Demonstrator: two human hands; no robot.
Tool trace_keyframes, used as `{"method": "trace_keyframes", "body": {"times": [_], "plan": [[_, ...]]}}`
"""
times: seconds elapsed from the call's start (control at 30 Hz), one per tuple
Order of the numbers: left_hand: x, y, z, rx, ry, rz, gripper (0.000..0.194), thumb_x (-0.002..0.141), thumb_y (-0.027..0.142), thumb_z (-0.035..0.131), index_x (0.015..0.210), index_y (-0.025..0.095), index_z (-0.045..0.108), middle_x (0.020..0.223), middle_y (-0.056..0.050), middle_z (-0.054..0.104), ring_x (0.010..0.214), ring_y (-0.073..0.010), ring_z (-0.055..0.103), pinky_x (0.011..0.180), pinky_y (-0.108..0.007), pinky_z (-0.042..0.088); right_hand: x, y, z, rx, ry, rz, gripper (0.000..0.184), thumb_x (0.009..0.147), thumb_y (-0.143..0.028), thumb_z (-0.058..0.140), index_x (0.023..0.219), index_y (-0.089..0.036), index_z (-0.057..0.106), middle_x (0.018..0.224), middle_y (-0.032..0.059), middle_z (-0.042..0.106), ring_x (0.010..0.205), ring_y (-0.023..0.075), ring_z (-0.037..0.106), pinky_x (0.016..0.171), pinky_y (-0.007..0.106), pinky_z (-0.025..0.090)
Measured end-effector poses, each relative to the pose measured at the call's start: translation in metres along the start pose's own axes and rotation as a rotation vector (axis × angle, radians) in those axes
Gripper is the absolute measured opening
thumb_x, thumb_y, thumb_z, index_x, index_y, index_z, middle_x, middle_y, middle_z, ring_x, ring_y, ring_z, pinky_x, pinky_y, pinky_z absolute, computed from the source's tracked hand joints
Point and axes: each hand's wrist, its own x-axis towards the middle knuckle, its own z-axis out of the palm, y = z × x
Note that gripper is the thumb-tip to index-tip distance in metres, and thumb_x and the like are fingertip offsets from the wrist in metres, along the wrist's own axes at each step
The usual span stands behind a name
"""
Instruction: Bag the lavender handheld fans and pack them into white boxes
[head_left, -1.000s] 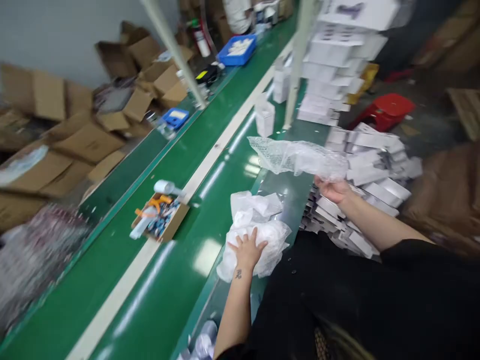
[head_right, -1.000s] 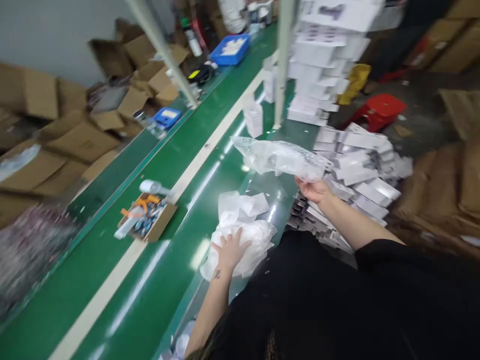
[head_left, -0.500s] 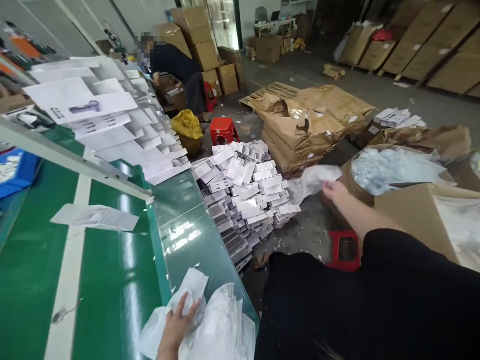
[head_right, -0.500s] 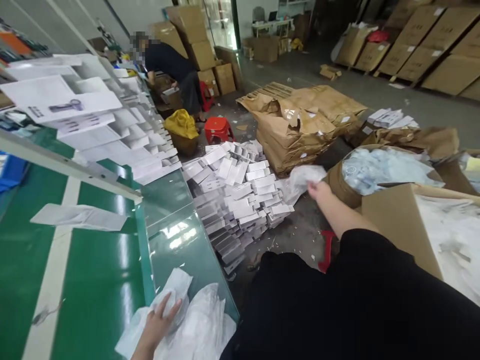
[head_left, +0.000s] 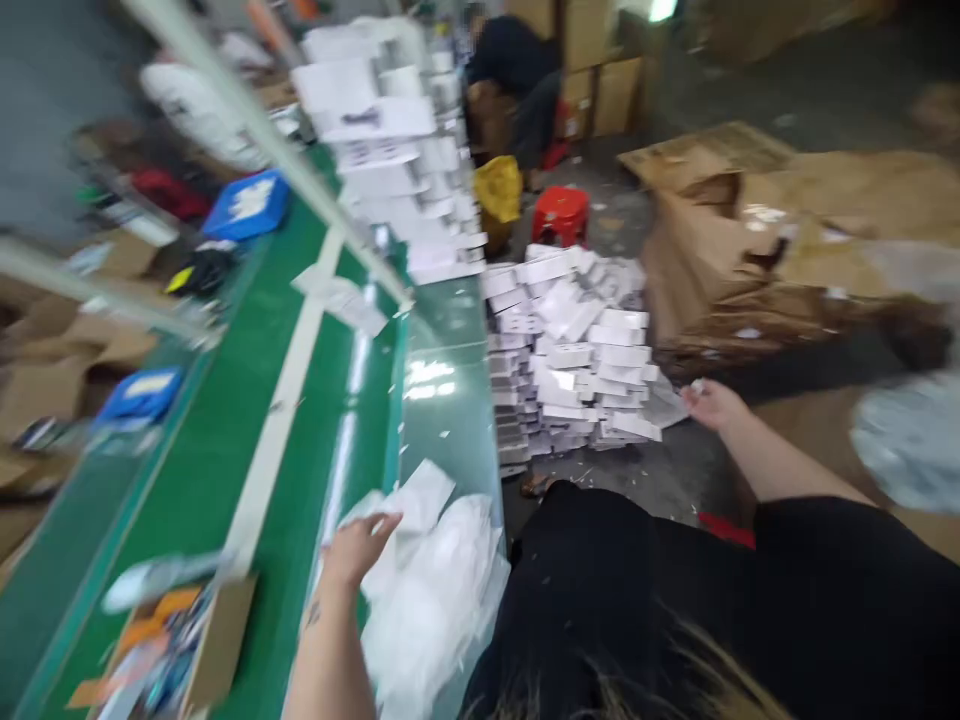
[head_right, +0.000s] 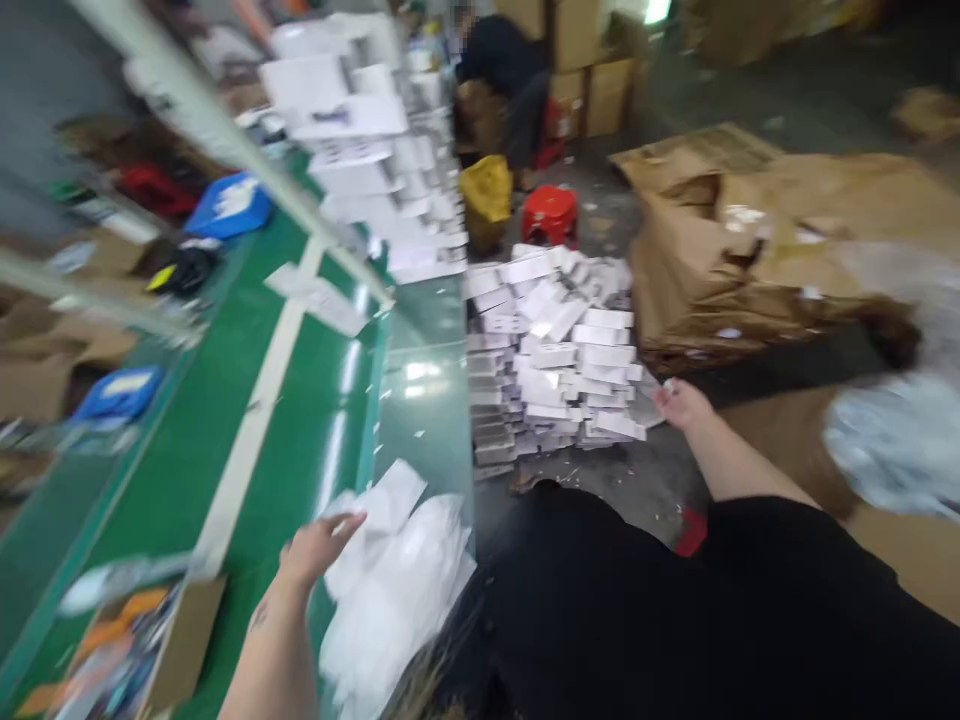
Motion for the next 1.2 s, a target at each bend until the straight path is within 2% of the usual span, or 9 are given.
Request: {"method": "trace_keyframes", "body": {"times": [0.13, 0.3, 0.47, 0.67, 0.83, 0.9, 1.0, 1.1, 1.2], "plan": [[-0.067, -0.039, -0.023, -0.024, 0.013, 0.131, 0.043, 0.082, 0.05, 0.048, 0.108, 0.022, 0.066, 0.108, -0.01, 0.067, 0.107, -0.0252, 0.058, 0.097, -0.035, 0.04, -0.075, 0.084, 0.152, -0.314, -0.619, 0.12, 0.037, 0.066, -0.04, 0.07, 0.092, -0.02, 0.054, 0.095, 0.0128, 0.062, 0.077, 0.0245, 0.063, 0.066, 0.046, 0.055], [-0.205, -0.118, 0.002, -0.236, 0.073, -0.347, 0.044, 0.084, 0.051, 0.045, 0.112, 0.022, 0.063, 0.106, -0.008, 0.068, 0.097, -0.0228, 0.062, 0.086, -0.031, 0.046, -0.164, 0.102, 0.262, -0.919, -1.4, -0.696, 0.094, 0.061, -0.062, 0.069, 0.138, -0.021, 0.033, 0.149, 0.0164, 0.018, 0.134, 0.0373, 0.026, 0.103, 0.052, 0.035], [-0.332, -0.153, 0.091, -0.37, -0.026, -1.036, 0.036, 0.086, 0.04, 0.043, 0.098, 0.015, 0.067, 0.099, -0.015, 0.07, 0.1, -0.0277, 0.063, 0.082, -0.034, 0.045, -0.192, 0.132, 0.33, -1.233, -1.648, -1.257, 0.096, 0.057, -0.07, 0.067, 0.135, -0.02, 0.042, 0.153, 0.0154, 0.001, 0.137, 0.0458, 0.002, 0.108, 0.06, 0.013], [-0.33, -0.105, 0.183, -0.491, -0.107, -1.253, 0.052, 0.08, 0.054, 0.048, 0.104, 0.01, 0.061, 0.103, -0.023, 0.066, 0.1, -0.034, 0.063, 0.081, -0.041, 0.046, -0.21, 0.168, 0.365, -1.401, -1.598, -1.354, 0.086, 0.065, -0.061, 0.065, 0.135, -0.016, 0.043, 0.153, 0.0179, 0.0, 0.136, 0.0469, 0.006, 0.106, 0.06, 0.014], [-0.323, -0.11, 0.184, -0.507, -0.148, -1.312, 0.047, 0.077, 0.054, 0.05, 0.091, 0.011, 0.064, 0.101, -0.026, 0.066, 0.098, -0.0388, 0.062, 0.078, -0.047, 0.047, -0.221, 0.117, 0.366, -1.416, -1.752, -1.142, 0.099, 0.047, -0.059, 0.078, 0.131, -0.018, 0.047, 0.15, 0.0197, 0.017, 0.136, 0.046, 0.01, 0.106, 0.063, 0.01], [-0.326, -0.121, 0.172, -0.621, -0.117, -1.3, 0.045, 0.074, 0.056, 0.052, 0.076, 0.013, 0.065, 0.087, -0.021, 0.068, 0.088, -0.0356, 0.065, 0.073, -0.043, 0.048, -0.228, 0.091, 0.363, -1.213, -1.853, -0.95, 0.082, 0.051, -0.057, 0.078, 0.12, -0.018, 0.056, 0.141, 0.0181, 0.037, 0.131, 0.0415, 0.028, 0.106, 0.057, 0.023], [-0.308, -0.112, 0.14, -1.036, 0.149, -1.235, 0.045, 0.072, 0.058, 0.053, 0.071, 0.015, 0.063, 0.067, -0.009, 0.066, 0.068, -0.0241, 0.064, 0.061, -0.033, 0.049, -0.246, 0.071, 0.365, -0.884, -1.844, -0.452, 0.039, 0.072, -0.052, 0.067, 0.09, -0.017, 0.065, 0.099, 0.0116, 0.064, 0.097, 0.0265, 0.059, 0.089, 0.043, 0.046], [-0.249, -0.069, 0.099, -1.403, 0.324, -0.951, 0.042, 0.07, 0.056, 0.058, 0.072, 0.014, 0.062, 0.06, -0.002, 0.061, 0.053, -0.014, 0.056, 0.05, -0.024, 0.043, -0.27, 0.072, 0.38, -0.622, -1.779, 0.189, 0.032, 0.076, -0.046, 0.065, 0.09, -0.017, 0.063, 0.093, 0.0079, 0.066, 0.083, 0.0186, 0.063, 0.079, 0.036, 0.051], [-0.161, -0.026, 0.063, -1.519, 0.163, -0.623, 0.04, 0.066, 0.053, 0.066, 0.069, 0.013, 0.062, 0.054, 0.0, 0.056, 0.045, -0.0091, 0.05, 0.042, -0.019, 0.036, -0.279, 0.076, 0.407, -0.373, -1.739, 0.595, 0.035, 0.075, -0.041, 0.069, 0.099, -0.018, 0.06, 0.1, 0.0079, 0.066, 0.083, 0.0183, 0.065, 0.074, 0.034, 0.055]]}}
